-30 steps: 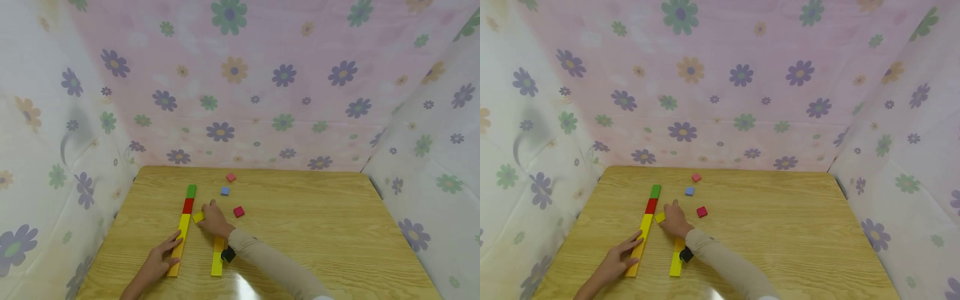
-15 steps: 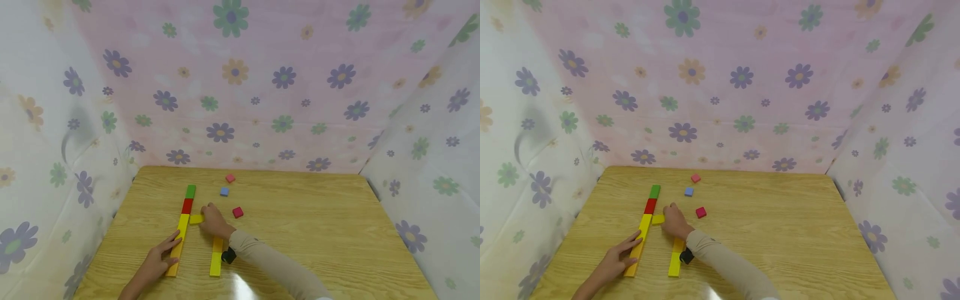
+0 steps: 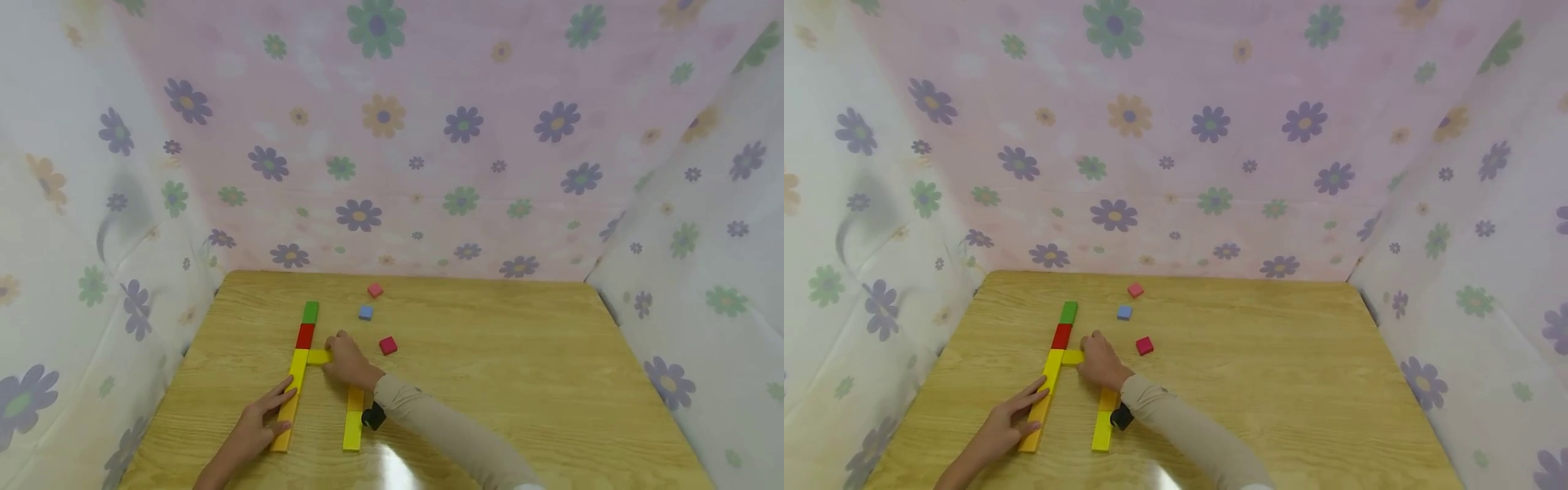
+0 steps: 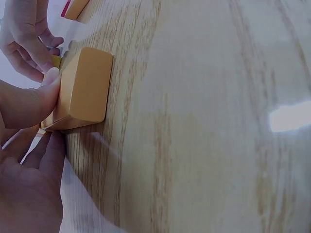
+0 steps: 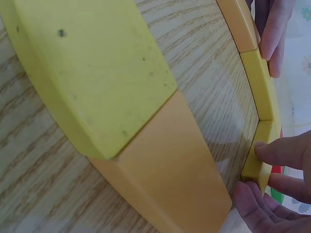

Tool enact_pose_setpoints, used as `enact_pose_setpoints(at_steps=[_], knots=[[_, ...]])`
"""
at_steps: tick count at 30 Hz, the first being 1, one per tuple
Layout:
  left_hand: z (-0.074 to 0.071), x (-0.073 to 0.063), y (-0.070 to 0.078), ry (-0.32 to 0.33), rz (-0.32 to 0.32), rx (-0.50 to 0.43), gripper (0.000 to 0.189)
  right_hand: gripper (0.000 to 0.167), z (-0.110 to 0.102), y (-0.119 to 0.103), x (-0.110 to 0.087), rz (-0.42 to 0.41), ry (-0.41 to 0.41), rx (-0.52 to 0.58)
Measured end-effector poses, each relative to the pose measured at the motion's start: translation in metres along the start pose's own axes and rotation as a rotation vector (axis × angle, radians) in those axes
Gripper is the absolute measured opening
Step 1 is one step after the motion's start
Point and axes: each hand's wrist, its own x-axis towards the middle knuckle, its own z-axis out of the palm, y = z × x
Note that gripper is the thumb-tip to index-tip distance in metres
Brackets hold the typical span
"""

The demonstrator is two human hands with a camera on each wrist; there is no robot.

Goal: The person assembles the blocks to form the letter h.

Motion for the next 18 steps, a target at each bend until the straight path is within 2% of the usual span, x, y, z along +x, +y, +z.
enact_pose_setpoints(at_steps=[8,13,18], knots=[[0.001,0.001,-0.001,-0.004,0.006,-0.013,0.057,0.031,-0.001,0.008,0.003,-0.010,-0.001,-0.002],[0.000,0.001,0.000,0.000,0.015,0.005,0.057,0.029,-0.015,0.009,0.002,-0.059,0.013,-0.046],[0.000,0.001,-0.002,0.014,0.016,0.022,0.057,0.028,-0.031,0.013,0.002,-0.090,-0.010,-0.088]])
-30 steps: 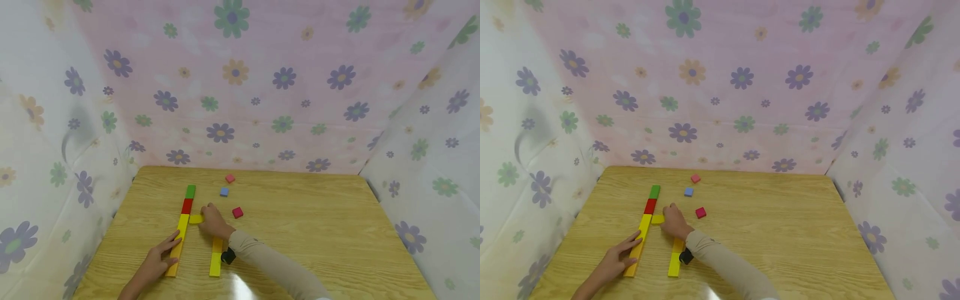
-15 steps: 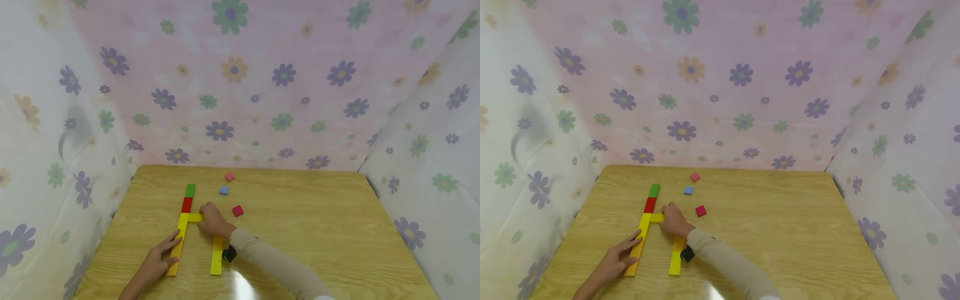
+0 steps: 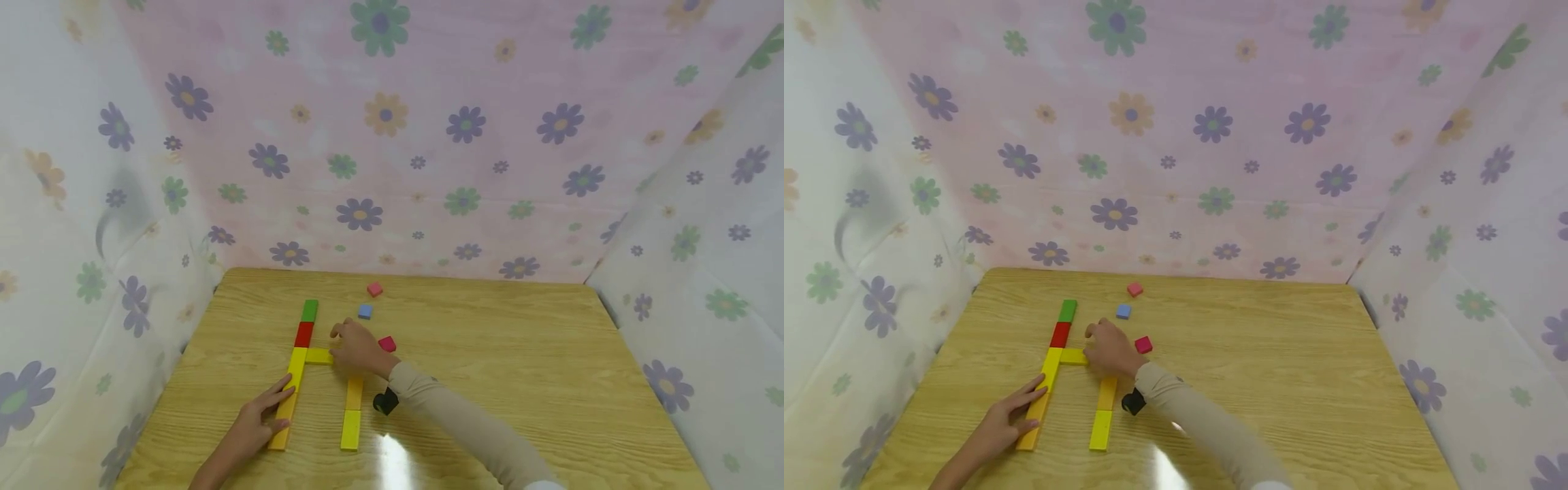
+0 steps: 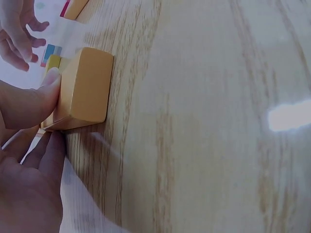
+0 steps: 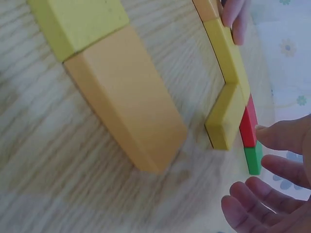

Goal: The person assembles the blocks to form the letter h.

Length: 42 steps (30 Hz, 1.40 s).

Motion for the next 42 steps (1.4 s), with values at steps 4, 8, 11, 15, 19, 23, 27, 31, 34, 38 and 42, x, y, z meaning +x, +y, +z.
enact_pose_setpoints(at_steps=[4,8,11,15,19,23,27,31,34,38,42], knots=[[0.000,0.000,-0.001,-0.006,0.006,0.012,0.058,0.028,-0.008,0.009,-0.002,-0.028,-0.007,-0.032],[0.000,0.000,-0.002,-0.009,-0.011,0.001,0.059,0.027,-0.017,0.018,-0.008,-0.050,-0.020,-0.045],[0.001,0.000,-0.002,-0.005,-0.015,0.001,0.059,0.027,-0.023,0.024,-0.013,-0.069,-0.027,-0.060],[0.001,0.000,-0.002,-0.004,-0.009,0.016,0.059,0.026,-0.029,0.033,-0.017,-0.086,-0.023,-0.090],[0.000,0.000,-0.001,-0.007,-0.004,0.017,0.058,0.026,-0.033,0.040,-0.022,-0.080,-0.021,-0.091],[0.000,0.000,0.001,-0.007,-0.001,0.015,0.058,0.026,-0.038,0.047,-0.028,-0.095,-0.019,-0.065],[0.000,0.000,0.002,-0.005,-0.008,0.026,0.058,0.029,-0.043,0.052,-0.033,-0.096,-0.027,-0.061],[0.000,0.000,0.000,-0.005,-0.026,0.024,0.059,0.031,-0.045,0.057,-0.037,-0.085,-0.036,-0.069],[0.000,0.000,-0.001,-0.006,-0.031,0.018,0.059,0.031,-0.047,0.058,-0.040,-0.097,-0.034,-0.053],[0.000,0.000,-0.003,-0.012,-0.024,0.009,0.059,0.032,-0.049,0.060,-0.045,-0.100,-0.038,-0.048],[0.000,0.000,-0.003,-0.014,-0.032,-0.011,0.058,0.033,-0.049,0.065,-0.049,-0.072,-0.061,-0.040]])
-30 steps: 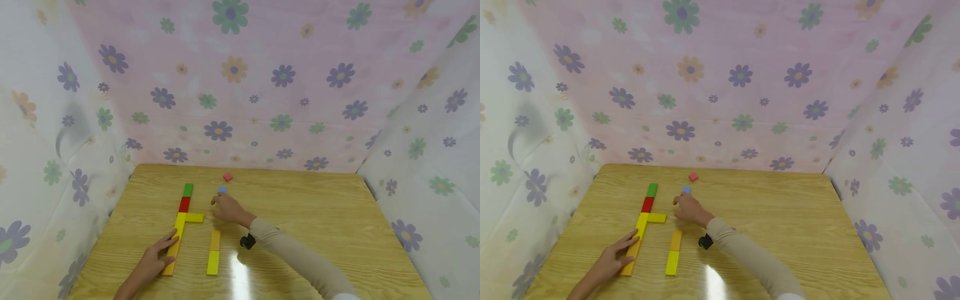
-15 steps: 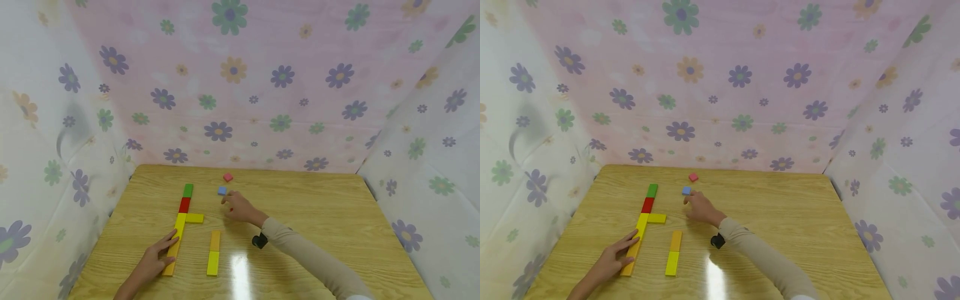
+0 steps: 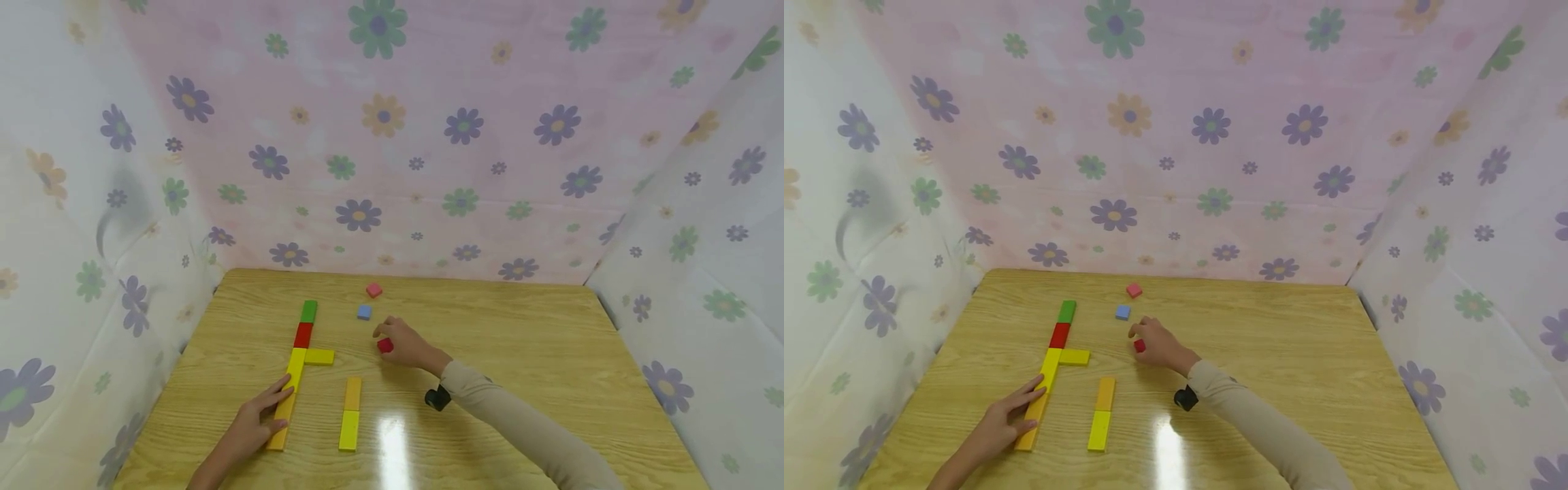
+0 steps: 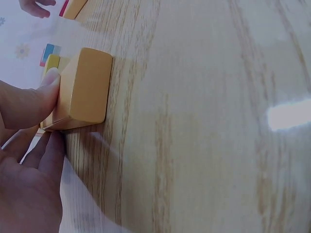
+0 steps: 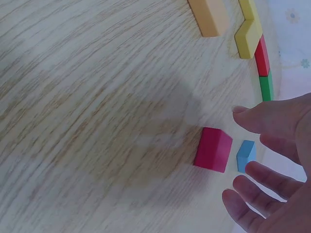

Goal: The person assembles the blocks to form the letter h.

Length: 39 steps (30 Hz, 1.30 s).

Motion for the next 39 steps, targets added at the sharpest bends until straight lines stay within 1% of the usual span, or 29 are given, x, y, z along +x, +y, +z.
enact_pose_setpoints(at_steps=[5,11,14,21,28,33,39], knots=[[0.000,-0.001,0.002,0.000,0.010,0.010,0.058,0.035,0.006,0.008,-0.003,0.015,0.010,0.035],[0.000,-0.001,0.003,0.005,0.035,0.012,0.057,0.033,0.014,0.016,-0.004,-0.014,0.062,0.038],[0.000,-0.001,0.003,0.004,0.036,0.007,0.057,0.033,0.018,0.017,-0.005,-0.024,0.082,0.065],[0.000,0.000,0.001,0.009,0.041,0.021,0.057,0.025,0.026,0.023,-0.005,-0.021,0.137,0.074],[0.000,-0.001,0.000,0.000,0.043,0.010,0.057,0.021,0.030,0.025,-0.005,0.009,0.157,0.131],[-0.001,-0.001,0.000,-0.002,0.047,-0.003,0.056,0.021,0.032,0.024,-0.005,0.009,0.176,0.151],[-0.001,-0.001,-0.001,-0.012,0.061,-0.030,0.056,0.022,0.031,0.019,-0.004,0.014,0.177,0.172]])
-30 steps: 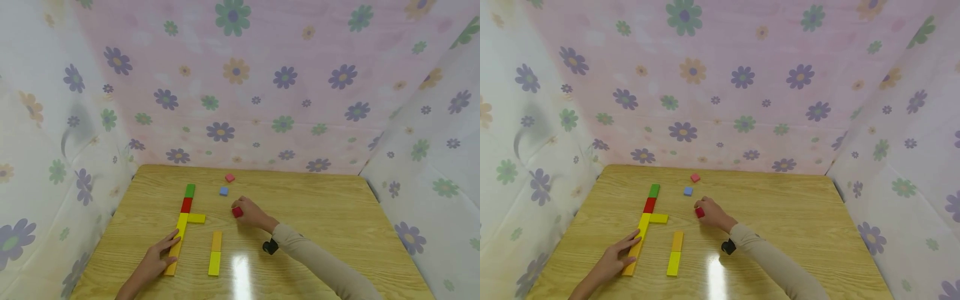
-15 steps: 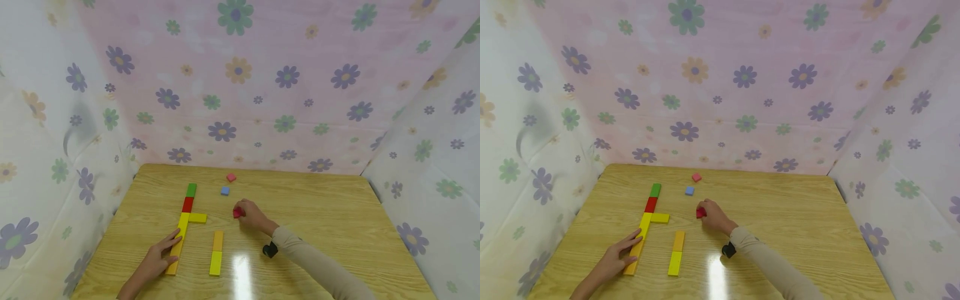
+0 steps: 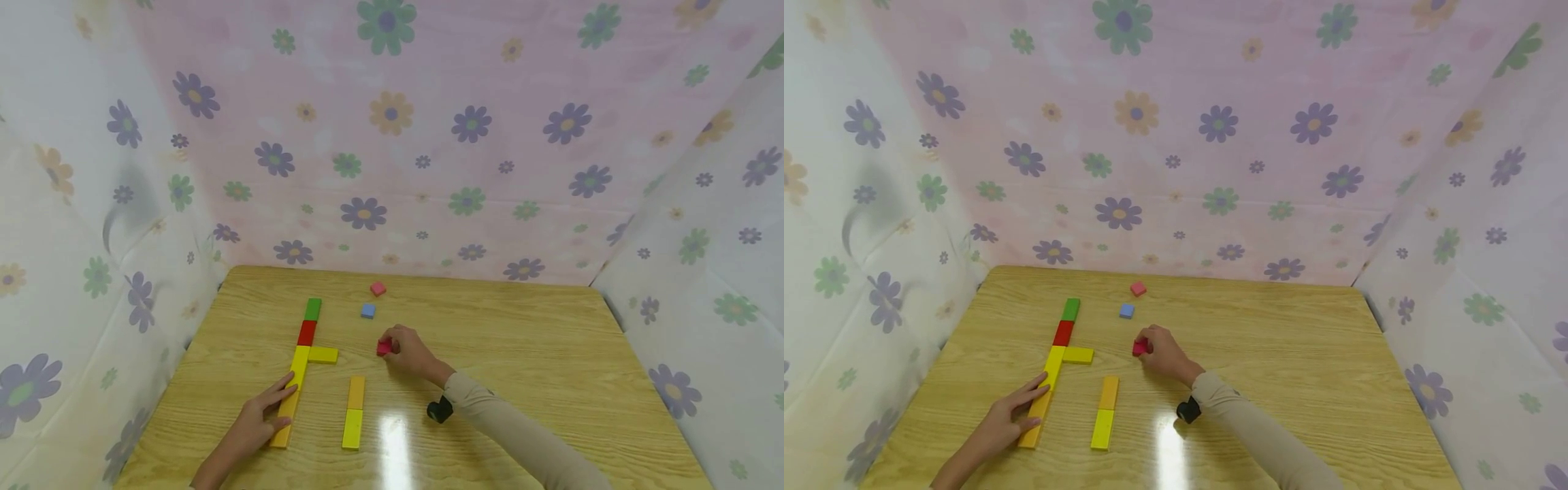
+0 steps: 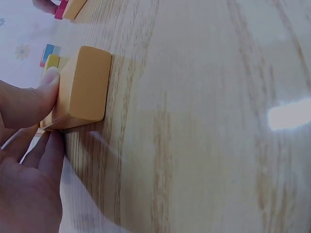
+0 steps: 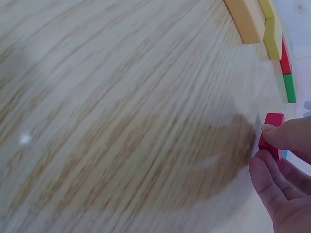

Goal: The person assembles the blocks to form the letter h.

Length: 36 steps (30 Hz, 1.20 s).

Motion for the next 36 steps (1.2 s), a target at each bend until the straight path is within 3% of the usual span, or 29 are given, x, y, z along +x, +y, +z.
enact_pose_setpoints(at_steps=[11,21,36], knots=[[0.001,0.000,0.000,0.011,-0.031,0.004,0.057,0.024,0.001,-0.007,0.003,-0.089,0.024,0.058],[0.000,-0.001,0.002,0.004,-0.028,-0.014,0.057,0.022,0.002,-0.021,0.006,-0.048,0.002,0.062],[0.000,0.000,0.002,0.002,-0.021,0.002,0.058,0.024,0.009,-0.034,0.011,-0.070,-0.018,0.116]])
